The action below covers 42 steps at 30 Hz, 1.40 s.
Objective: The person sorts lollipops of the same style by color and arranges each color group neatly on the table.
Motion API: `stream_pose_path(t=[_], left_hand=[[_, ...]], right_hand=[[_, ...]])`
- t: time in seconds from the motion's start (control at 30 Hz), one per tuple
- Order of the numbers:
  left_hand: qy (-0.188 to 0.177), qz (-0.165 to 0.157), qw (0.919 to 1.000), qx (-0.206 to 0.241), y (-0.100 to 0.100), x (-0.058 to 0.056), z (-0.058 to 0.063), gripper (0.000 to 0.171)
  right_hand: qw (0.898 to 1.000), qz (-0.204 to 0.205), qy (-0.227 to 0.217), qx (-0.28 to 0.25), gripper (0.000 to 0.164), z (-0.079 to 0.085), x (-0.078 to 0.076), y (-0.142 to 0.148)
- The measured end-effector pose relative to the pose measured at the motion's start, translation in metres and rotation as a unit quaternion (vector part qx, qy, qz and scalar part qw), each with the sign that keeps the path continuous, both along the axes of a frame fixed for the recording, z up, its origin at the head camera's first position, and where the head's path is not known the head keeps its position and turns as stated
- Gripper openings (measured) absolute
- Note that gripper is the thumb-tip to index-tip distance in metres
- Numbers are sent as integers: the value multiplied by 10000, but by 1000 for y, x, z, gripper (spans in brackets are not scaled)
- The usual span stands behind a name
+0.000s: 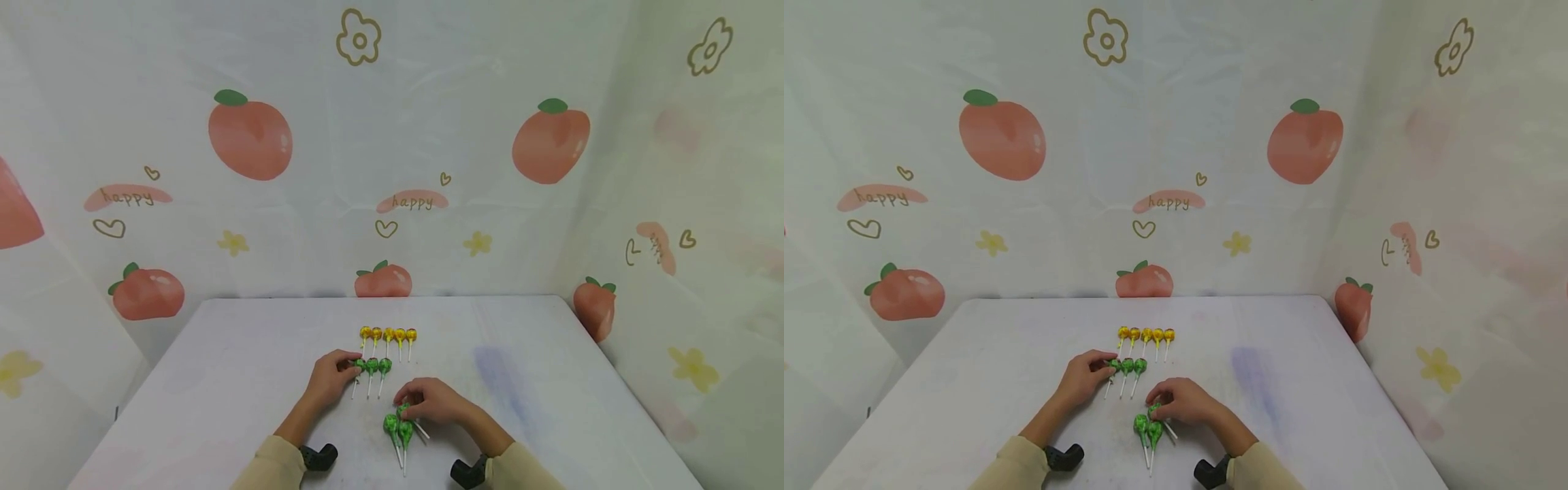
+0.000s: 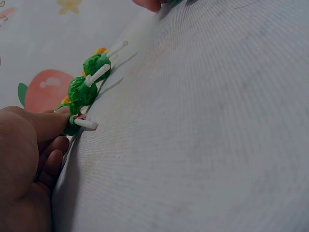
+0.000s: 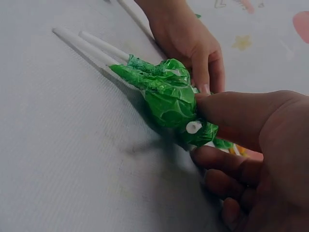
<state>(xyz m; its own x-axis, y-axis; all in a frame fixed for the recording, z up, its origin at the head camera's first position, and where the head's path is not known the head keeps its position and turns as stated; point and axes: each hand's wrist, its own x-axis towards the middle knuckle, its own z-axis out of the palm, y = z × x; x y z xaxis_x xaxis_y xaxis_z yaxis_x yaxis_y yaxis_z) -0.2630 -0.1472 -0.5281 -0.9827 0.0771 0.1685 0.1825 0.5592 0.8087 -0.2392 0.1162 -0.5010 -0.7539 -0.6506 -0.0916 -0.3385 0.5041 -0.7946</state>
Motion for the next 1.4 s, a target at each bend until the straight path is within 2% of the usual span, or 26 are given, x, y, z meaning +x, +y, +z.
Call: stream_pose_path(t=[0.13, 0.3, 0.67, 0.8, 1.03, 1.2, 1.4], left_hand=[[30, 9, 10000, 47, 1, 0, 0, 22], [-3, 24, 10000, 50, 0, 0, -1, 22], [134, 38, 9999, -16, 1, 2, 2, 23], [130, 24, 9999, 9, 0, 1, 2, 23], [136, 5, 9999, -19, 0, 2, 2, 23], [120, 30, 9999, -33, 0, 2, 2, 23], [95, 14, 9999, -73, 0, 2, 2, 22]], right_hand=[[9998, -26, -55, 182, 14, 2, 0, -2], [9998, -148, -36, 149, 12, 1, -1, -2], [9959, -872, 145, -192, 14, 1, -7, -2], [9905, -1310, 176, -373, 18, 0, -12, -4], [9743, -2108, 93, -784, 22, 0, -17, -14], [9679, -2269, 195, -1066, 20, -1, -20, -22], [9658, -2396, 99, -984, 19, -5, -26, -28]])
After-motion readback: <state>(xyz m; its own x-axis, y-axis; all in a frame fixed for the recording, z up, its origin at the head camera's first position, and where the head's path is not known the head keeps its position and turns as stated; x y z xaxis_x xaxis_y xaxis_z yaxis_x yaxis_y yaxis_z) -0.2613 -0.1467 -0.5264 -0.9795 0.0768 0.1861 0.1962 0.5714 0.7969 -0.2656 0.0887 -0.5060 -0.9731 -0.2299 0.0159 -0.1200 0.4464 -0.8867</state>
